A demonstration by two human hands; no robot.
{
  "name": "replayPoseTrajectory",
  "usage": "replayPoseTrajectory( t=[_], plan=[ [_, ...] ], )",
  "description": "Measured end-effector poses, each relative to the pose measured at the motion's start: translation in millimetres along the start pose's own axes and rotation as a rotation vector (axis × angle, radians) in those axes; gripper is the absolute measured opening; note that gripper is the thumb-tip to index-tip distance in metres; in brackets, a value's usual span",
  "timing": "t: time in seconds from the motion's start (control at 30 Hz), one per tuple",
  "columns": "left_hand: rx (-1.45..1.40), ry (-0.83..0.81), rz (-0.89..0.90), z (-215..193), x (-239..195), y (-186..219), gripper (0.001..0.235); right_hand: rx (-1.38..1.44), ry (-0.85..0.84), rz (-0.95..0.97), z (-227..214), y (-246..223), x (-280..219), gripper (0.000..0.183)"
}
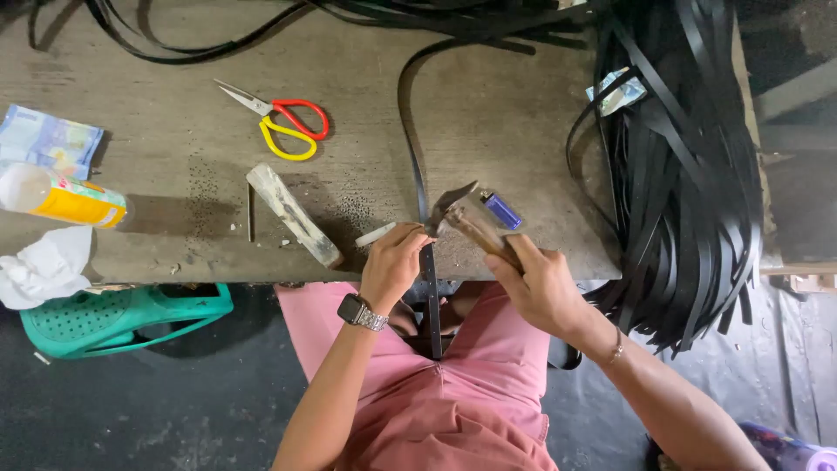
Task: The person uses a hammer and a metal punch to create holes along a black leather strap. They repeatedly position the punch on the strap and strike it with the hammer, then reposition for the next hole.
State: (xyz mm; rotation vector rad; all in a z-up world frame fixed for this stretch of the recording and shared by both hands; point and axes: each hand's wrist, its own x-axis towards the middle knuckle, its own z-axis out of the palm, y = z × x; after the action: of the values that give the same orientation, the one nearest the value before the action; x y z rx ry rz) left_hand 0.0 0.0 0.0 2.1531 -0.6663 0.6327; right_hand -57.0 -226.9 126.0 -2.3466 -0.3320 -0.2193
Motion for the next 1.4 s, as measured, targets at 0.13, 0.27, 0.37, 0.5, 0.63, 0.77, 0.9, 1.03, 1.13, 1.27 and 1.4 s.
replayPoseTrajectory(
  t=[0.13, 0.27, 0.37, 0.5, 0.63, 0.77, 0.9, 1.03, 1.13, 1.27, 1.4],
  plan=[
    [-0.057, 0.015, -0.016, 0, 4, 2, 0.010, -0.057, 0.111, 0.052, 3, 47, 15, 0.027],
    [-0.077, 0.020, -0.043, -6, 8, 9, 0.009, -0.562, 0.262, -0.003, 2, 87, 43, 0.029],
    [-0.096, 0.023, -0.059, -10, 12, 12, 0.010, -0.829, 0.274, 0.004, 12, 107, 50, 0.029],
    [-0.101, 0.027, -0.086, -9, 12, 14, 0.010, -0.877, 0.312, -0.135, 31, 94, 56, 0.047],
    [-0.064, 0.029, -0.112, 0, 2, 3, 0.009, -0.277, 0.051, -0.326, 75, 52, 51, 0.042],
    [-0.187, 0.079, -0.286, -10, 14, 1, 0.014, -0.240, 0.051, -0.438, 97, 46, 46, 0.055],
    [-0.253, 0.144, -0.418, -18, 20, 7, 0.016, -0.192, 0.022, -0.396, 95, 43, 40, 0.061],
    [-0.308, 0.139, -0.429, -20, 23, 9, 0.017, -0.205, 0.020, -0.379, 94, 42, 35, 0.061],
    [-0.310, 0.108, -0.424, -20, 21, 10, 0.018, -0.213, 0.024, -0.379, 97, 44, 33, 0.062],
    [-0.260, 0.108, -0.407, -15, 21, 10, 0.016, -0.208, 0.024, -0.393, 95, 44, 35, 0.059],
    [-0.222, 0.103, -0.369, -14, 20, 11, 0.017, -0.198, 0.031, -0.394, 94, 40, 35, 0.058]
  ],
)
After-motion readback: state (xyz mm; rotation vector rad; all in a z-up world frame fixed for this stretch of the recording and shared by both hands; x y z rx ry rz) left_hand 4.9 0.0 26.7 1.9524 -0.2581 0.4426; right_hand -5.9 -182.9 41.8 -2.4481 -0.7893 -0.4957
